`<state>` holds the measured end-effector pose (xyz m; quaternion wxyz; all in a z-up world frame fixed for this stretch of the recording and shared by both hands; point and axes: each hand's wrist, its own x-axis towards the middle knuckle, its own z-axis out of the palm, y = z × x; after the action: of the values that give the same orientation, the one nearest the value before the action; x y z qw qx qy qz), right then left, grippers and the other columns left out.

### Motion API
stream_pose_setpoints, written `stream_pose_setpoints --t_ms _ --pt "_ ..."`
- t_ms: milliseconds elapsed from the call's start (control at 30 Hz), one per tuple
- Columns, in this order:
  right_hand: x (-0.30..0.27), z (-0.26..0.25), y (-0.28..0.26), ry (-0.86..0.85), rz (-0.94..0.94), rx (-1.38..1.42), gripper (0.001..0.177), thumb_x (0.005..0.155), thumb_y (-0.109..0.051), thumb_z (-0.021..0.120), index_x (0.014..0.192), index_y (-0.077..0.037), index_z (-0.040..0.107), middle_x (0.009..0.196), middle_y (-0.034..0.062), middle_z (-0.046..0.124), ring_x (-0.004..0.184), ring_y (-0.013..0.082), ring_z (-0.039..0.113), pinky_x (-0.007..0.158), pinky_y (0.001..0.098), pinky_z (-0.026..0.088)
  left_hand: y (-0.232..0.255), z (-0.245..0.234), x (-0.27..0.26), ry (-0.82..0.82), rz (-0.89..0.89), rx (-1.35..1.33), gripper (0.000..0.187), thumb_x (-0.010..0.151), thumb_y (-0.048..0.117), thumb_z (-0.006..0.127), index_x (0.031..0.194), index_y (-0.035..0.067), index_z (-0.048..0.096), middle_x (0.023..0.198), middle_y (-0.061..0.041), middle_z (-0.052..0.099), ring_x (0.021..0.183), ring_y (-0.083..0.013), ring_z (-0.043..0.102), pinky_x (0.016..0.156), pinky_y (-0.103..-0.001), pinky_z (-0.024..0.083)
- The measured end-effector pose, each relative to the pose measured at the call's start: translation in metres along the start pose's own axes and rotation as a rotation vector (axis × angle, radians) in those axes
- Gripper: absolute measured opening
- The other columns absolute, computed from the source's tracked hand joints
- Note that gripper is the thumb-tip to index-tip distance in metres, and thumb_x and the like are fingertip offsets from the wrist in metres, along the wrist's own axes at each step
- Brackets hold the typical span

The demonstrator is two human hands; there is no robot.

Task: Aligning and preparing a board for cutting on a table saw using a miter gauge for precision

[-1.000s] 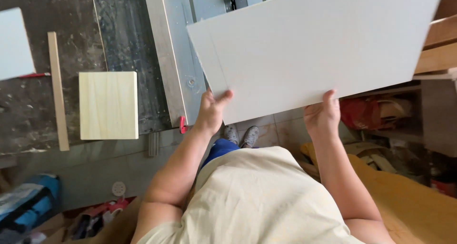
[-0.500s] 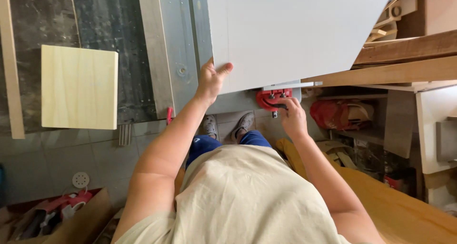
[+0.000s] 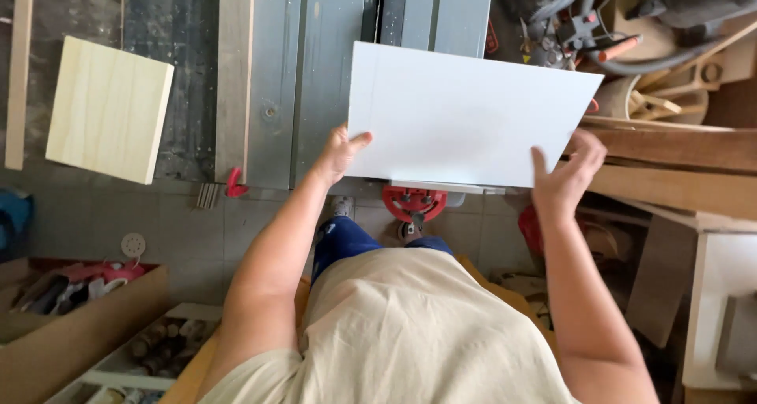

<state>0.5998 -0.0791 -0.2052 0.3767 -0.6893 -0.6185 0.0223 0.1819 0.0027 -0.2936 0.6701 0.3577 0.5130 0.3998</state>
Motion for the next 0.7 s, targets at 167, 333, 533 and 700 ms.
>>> stream_pose_setpoints --t_ms 167,333,533,700 --pt "0.023 0.061 0.092 -0.280 0.525 0.305 0.078 0.099 -0.027 0.095 0.146 0.008 0.043 0.126 0.0285 0.053 0.123 0.0431 0.057 0.108 0.0551 0.046 -0.005 -0.011 0.010 0.127 -0.047 0.124 0.036 0.088 0.021 0.091 0.118 0.013 0.073 0.102 -0.004 0.077 0.095 -0.0163 0.073 0.091 -0.037 0.060" --pt "0.012 0.087 0.113 -0.396 0.668 0.097 0.083 0.090 -0.047 0.099 0.143 0.002 0.058 0.109 0.0174 0.062 0.105 0.0286 0.067 0.094 0.0439 0.057 -0.020 -0.018 0.015 0.233 -0.077 0.502 0.042 0.084 0.035 0.092 0.111 0.011 0.072 0.094 -0.008 0.077 0.090 -0.0225 0.075 0.080 -0.040 0.059" --pt "0.005 0.092 0.151 -0.356 1.085 0.325 0.058 0.100 -0.062 0.086 0.123 -0.012 0.071 0.103 0.0098 0.072 0.094 0.0233 0.074 0.085 0.0463 0.060 -0.015 -0.021 -0.019 0.453 0.040 0.748 0.054 0.079 0.044 0.093 0.111 0.012 0.065 0.095 -0.012 0.077 0.092 -0.0368 0.077 0.081 -0.049 0.062" --pt "0.059 0.027 0.078 -0.001 1.337 0.319 0.063 0.092 -0.063 0.060 0.126 -0.010 0.068 0.128 0.0045 0.080 0.111 0.0232 0.080 0.095 0.0409 0.068 0.045 -0.055 -0.134 0.074 -0.170 0.514 0.020 0.100 0.019 0.072 0.081 0.012 0.067 0.071 -0.002 0.072 0.060 -0.0118 0.064 0.065 -0.029 0.051"
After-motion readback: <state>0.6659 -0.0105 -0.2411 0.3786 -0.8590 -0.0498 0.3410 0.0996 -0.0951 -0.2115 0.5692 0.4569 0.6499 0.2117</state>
